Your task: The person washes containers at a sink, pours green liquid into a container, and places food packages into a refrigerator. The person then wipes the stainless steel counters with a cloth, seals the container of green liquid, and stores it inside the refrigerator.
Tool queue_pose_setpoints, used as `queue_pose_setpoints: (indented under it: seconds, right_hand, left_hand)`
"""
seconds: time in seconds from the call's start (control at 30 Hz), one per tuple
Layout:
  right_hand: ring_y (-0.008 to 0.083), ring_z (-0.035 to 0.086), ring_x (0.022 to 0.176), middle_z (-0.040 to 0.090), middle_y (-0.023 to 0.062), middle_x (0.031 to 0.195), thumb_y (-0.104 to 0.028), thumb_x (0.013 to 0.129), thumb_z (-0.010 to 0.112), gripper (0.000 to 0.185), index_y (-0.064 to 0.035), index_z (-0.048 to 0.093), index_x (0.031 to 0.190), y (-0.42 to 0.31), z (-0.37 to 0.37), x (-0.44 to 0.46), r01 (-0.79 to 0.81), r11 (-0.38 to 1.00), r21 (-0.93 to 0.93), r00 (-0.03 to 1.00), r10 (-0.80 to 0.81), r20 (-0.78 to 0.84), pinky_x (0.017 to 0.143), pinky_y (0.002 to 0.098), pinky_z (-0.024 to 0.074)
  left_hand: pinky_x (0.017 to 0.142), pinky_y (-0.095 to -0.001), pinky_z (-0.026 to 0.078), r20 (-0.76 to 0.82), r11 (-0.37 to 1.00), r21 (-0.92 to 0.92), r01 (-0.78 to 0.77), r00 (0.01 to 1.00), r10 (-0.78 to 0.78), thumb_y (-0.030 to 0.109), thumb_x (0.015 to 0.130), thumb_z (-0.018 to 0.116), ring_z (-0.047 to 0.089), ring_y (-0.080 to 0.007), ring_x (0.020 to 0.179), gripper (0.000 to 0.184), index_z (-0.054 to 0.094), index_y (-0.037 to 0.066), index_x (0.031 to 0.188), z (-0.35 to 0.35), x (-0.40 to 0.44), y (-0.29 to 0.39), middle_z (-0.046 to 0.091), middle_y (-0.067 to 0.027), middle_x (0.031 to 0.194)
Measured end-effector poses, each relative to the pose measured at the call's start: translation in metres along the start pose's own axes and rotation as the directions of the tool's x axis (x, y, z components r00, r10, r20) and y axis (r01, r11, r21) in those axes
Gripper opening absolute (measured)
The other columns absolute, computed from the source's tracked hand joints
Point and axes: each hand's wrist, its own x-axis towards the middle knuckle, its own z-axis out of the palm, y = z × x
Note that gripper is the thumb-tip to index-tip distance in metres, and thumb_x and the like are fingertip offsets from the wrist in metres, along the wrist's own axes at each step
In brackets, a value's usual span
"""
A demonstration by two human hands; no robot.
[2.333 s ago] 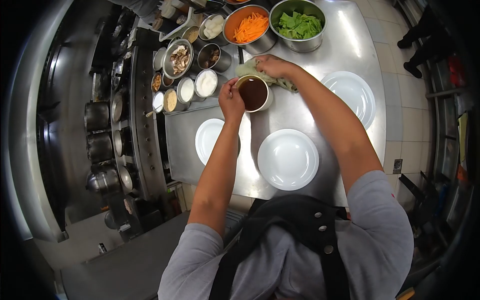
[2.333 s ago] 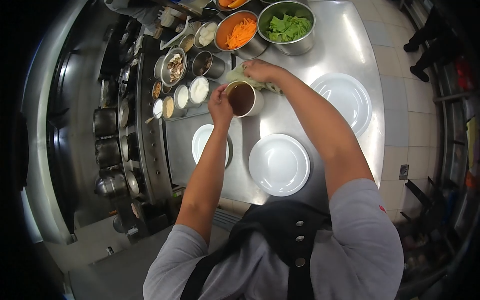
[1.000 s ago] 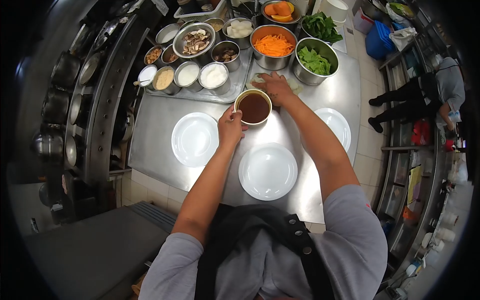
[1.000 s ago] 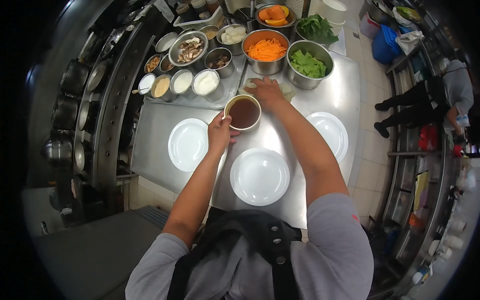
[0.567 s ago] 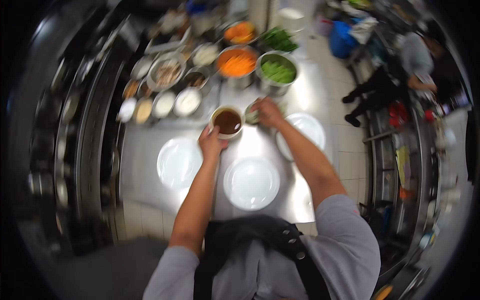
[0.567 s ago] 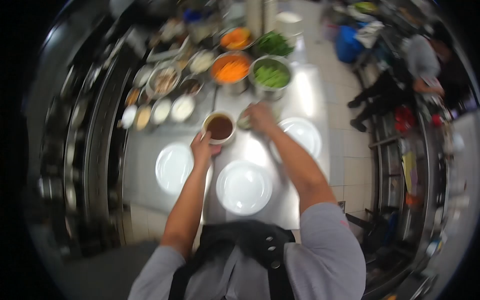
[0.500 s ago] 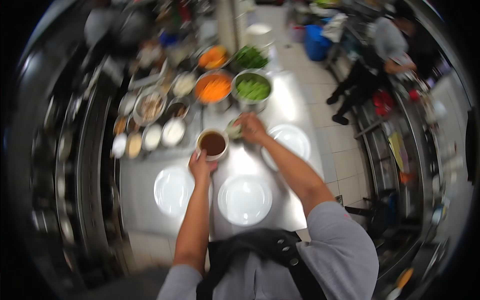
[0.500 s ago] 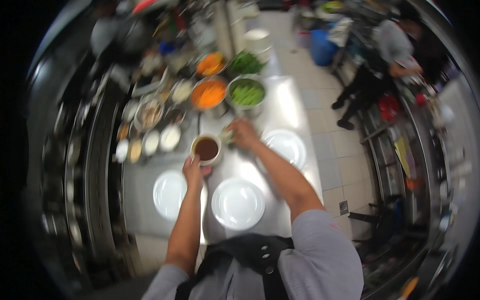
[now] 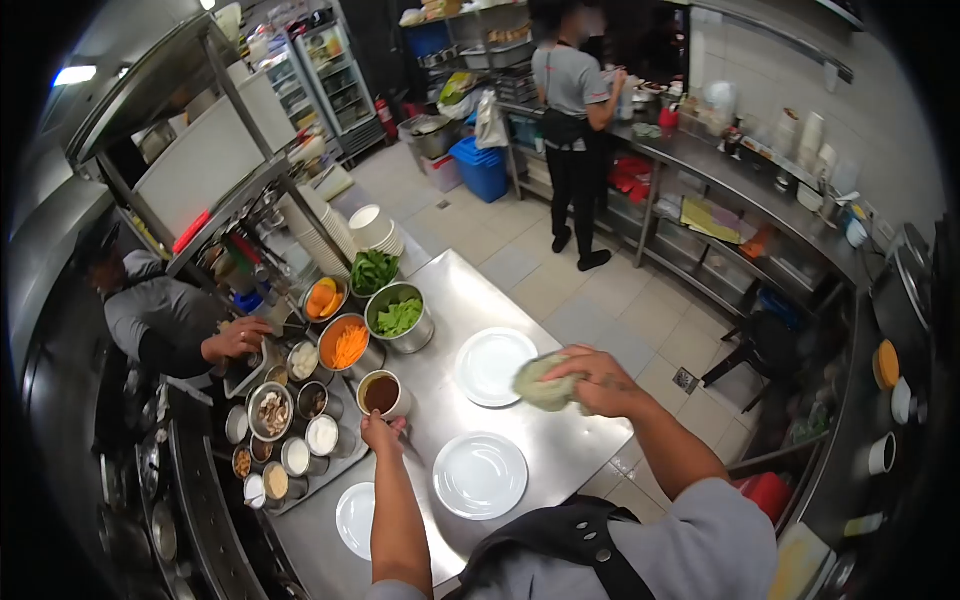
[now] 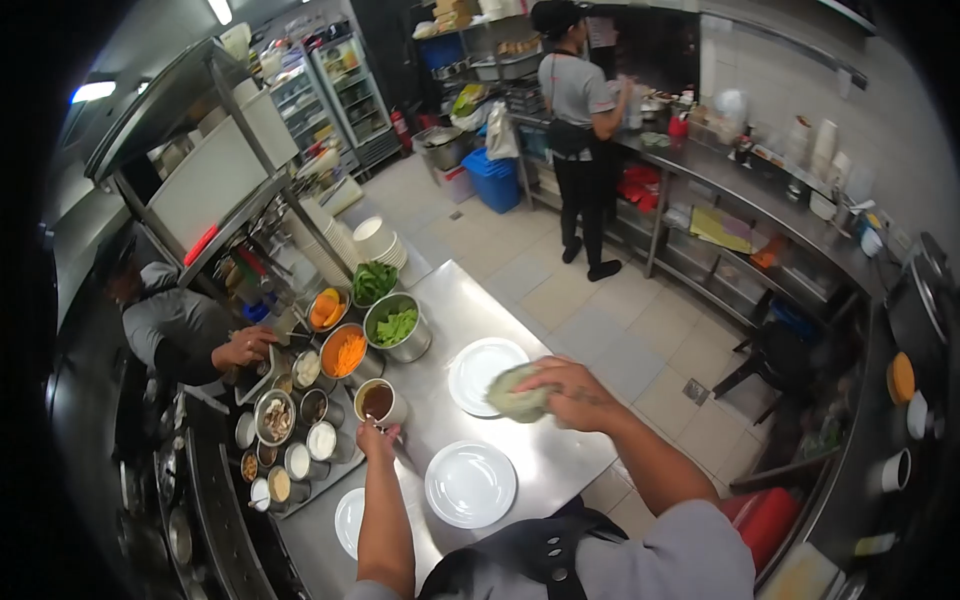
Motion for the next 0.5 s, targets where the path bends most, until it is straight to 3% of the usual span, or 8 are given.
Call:
queue_pose_setpoints:
  seconds: [0.07,0.13,0.23,0.3,0.37,0.4,0.5]
  right_hand:
    - [0.0279,0.051,0.109,0.06,0.0148,0.105,0.0,0.063,0.046,0.043,-0.0068,0.07,0.098,-0.003,-0.018,-0.049,-0.101,0.994,-0.033,0.98,0.094,-0.173,0.097,0.0338,0.0396]
    - [0.0293,0.052,0.107,0.061,0.0154,0.105,0.0,0.063,0.048,0.041,-0.0061,0.07,0.096,-0.011,-0.025,-0.101,-0.187,0.982,0.04,0.912,0.188,-0.364,0.097,0.0343,0.0399]
    - [0.0308,0.053,0.104,0.061,0.0155,0.105,-0.001,0.063,0.051,0.041,-0.0064,0.069,0.099,-0.023,-0.021,-0.18,-0.31,0.932,-0.185,0.809,0.157,-0.566,0.097,0.0347,0.0401]
    - [0.0322,0.053,0.104,0.06,0.0149,0.106,-0.002,0.065,0.051,0.045,-0.0075,0.066,0.107,-0.033,-0.001,-0.245,-0.395,0.836,-0.381,0.705,0.009,-0.709,0.096,0.0353,0.0406]
    - [0.0333,0.052,0.103,0.059,0.0146,0.103,-0.004,0.067,0.053,0.046,-0.009,0.063,0.112,-0.046,0.021,-0.288,-0.379,0.861,-0.341,0.661,-0.006,-0.75,0.093,0.0362,0.0418]
    - [0.033,0.052,0.103,0.059,0.0141,0.102,-0.005,0.068,0.054,0.045,-0.0093,0.063,0.111,-0.051,0.044,-0.312,-0.473,0.837,-0.275,0.586,0.066,-0.808,0.091,0.0367,0.0422]
    - [0.032,0.052,0.1,0.057,0.0123,0.1,-0.007,0.069,0.057,0.04,-0.0101,0.063,0.108,-0.052,0.082,-0.362,-0.61,0.777,-0.156,0.436,0.164,-0.885,0.088,0.0377,0.0432]
  left_hand:
    - [0.058,-0.0392,0.055,0.029,1.0,0.02,0.011,0.999,-0.012,0.014,0.09,0.048,0.062,-0.0309,0.072,0.028,0.047,0.005,0.117,0.003,0.001,0.004,0.056,-0.0151,0.108]
    - [0.068,-0.0432,0.053,0.125,0.999,-0.034,-0.011,0.992,0.015,0.014,0.089,0.049,0.058,-0.032,0.088,0.034,0.045,0.006,0.122,-0.002,0.022,-0.006,0.054,-0.0151,0.111]
    - [0.076,-0.0469,0.051,0.172,0.996,-0.086,0.034,0.985,-0.019,0.015,0.089,0.05,0.053,-0.0349,0.101,0.037,0.044,0.006,0.125,-0.004,0.041,-0.005,0.05,-0.0158,0.119]
    - [0.08,-0.0488,0.05,0.282,0.995,-0.019,0.102,0.955,-0.093,0.021,0.087,0.053,0.05,-0.0372,0.107,0.042,0.044,0.007,0.126,-0.002,0.062,-0.001,0.047,-0.0156,0.124]
    - [0.082,-0.0489,0.049,0.275,0.987,0.114,0.117,0.951,-0.144,0.028,0.085,0.057,0.049,-0.0371,0.111,0.048,0.045,0.008,0.127,0.005,0.039,0.008,0.047,-0.0144,0.126]
    - [0.082,-0.0488,0.048,0.177,0.971,0.204,0.127,0.97,-0.164,0.031,0.084,0.058,0.049,-0.0363,0.113,0.049,0.046,0.008,0.126,0.008,0.005,0.031,0.048,-0.0143,0.125]
    - [0.08,-0.0443,0.047,0.284,0.956,0.223,-0.189,0.951,0.122,0.031,0.084,0.058,0.051,-0.0288,0.11,0.047,0.047,0.008,0.124,-0.006,-0.03,0.043,0.053,-0.0111,0.12]
